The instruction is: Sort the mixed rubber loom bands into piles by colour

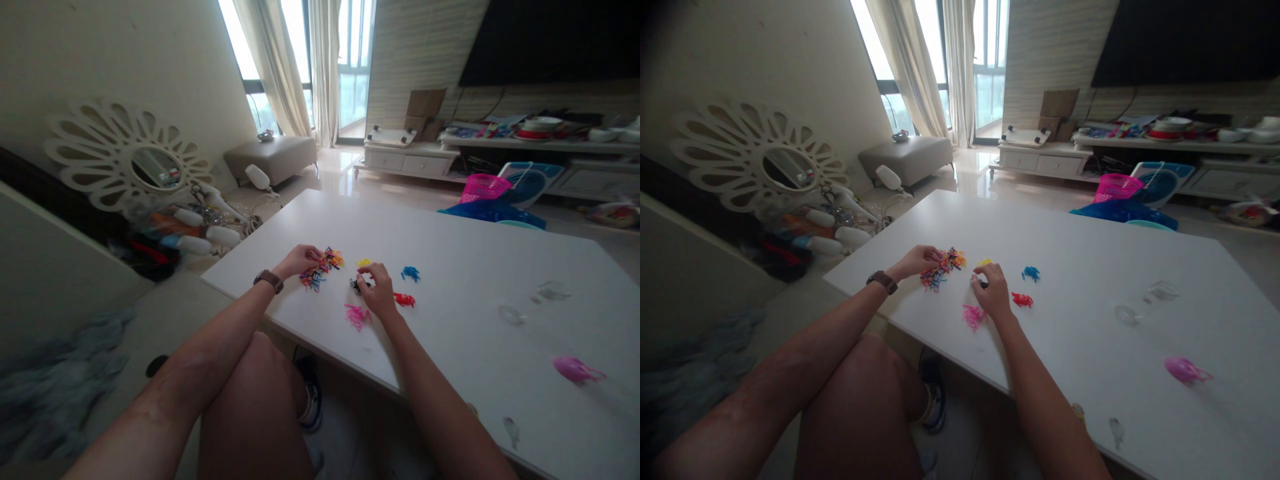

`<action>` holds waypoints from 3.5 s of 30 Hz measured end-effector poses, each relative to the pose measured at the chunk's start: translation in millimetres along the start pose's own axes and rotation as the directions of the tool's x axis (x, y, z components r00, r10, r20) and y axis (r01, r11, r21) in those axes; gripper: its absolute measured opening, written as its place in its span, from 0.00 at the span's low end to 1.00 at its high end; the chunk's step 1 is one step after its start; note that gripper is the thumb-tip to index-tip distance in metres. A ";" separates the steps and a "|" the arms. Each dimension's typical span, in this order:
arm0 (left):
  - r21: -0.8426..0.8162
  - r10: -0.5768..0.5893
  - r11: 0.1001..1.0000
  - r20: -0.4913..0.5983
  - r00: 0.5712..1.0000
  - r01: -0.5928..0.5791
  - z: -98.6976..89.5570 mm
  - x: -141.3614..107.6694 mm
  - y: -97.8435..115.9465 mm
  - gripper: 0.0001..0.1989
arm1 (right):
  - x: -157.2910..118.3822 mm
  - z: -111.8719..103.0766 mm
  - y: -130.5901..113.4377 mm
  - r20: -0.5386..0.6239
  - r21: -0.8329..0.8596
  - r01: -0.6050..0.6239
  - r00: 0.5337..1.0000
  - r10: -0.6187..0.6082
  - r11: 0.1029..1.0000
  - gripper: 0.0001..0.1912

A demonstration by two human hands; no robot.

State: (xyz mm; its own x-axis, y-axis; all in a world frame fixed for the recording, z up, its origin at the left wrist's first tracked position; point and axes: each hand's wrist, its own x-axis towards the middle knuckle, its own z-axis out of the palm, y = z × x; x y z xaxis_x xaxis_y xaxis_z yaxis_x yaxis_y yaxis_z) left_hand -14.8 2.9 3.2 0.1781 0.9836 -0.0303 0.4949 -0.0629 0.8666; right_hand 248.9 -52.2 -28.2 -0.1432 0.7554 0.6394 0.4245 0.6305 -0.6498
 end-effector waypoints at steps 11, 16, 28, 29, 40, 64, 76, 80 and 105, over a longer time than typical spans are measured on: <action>-0.040 0.031 0.999 0.006 1.000 -0.030 1.2 2.2 4.2 0.11 | 0.0 0.1 2.5 0.006 0.007 -0.026 1.000 0.026 1.000 0.03; -0.113 0.038 0.993 0.104 0.994 -0.026 6.7 -0.9 13.7 0.13 | 0.0 2.6 5.1 0.018 0.016 -0.041 0.999 0.040 0.999 0.04; -0.156 0.177 0.979 0.335 0.925 -0.131 42.7 -3.7 39.8 0.17 | -0.2 6.4 4.9 0.196 0.154 -0.050 0.980 0.019 0.987 0.08; -0.156 0.179 0.979 0.342 0.922 -0.133 44.5 -3.2 40.0 0.17 | 0.1 6.3 3.5 0.200 0.153 -0.042 0.980 0.011 0.987 0.07; -0.110 0.168 0.984 0.350 0.922 -0.138 49.1 1.4 35.9 0.16 | 12.4 -51.9 26.2 0.182 -0.156 -0.113 0.973 0.141 0.981 0.04; -0.241 0.200 0.964 0.395 0.896 -0.109 56.0 -7.6 54.2 0.16 | 4.4 -42.4 2.0 0.179 -0.119 0.084 0.982 -0.062 0.989 0.05; -0.201 0.226 0.966 0.370 0.901 -0.160 61.0 -8.3 61.2 0.19 | -0.4 -24.7 -3.4 0.234 0.131 0.116 0.961 -0.144 0.985 0.05; -0.191 0.199 0.972 0.341 0.919 -0.140 62.2 -11.8 64.7 0.18 | 0.2 -25.0 -2.4 0.213 0.149 0.114 0.966 -0.144 0.982 0.05; -0.340 0.098 0.940 0.205 0.974 -0.023 59.8 -3.8 50.2 0.15 | -4.4 -21.7 12.1 0.238 -0.268 -0.018 0.968 0.084 0.963 0.07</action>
State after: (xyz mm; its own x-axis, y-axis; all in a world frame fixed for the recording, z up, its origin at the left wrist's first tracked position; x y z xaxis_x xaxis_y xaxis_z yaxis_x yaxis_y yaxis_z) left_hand 60.2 -14.1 17.0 0.3961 0.9170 -0.0469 0.1722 -0.0241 0.9848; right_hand 274.0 -51.8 -29.9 -0.3158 0.8266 0.4659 0.6507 0.5460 -0.5277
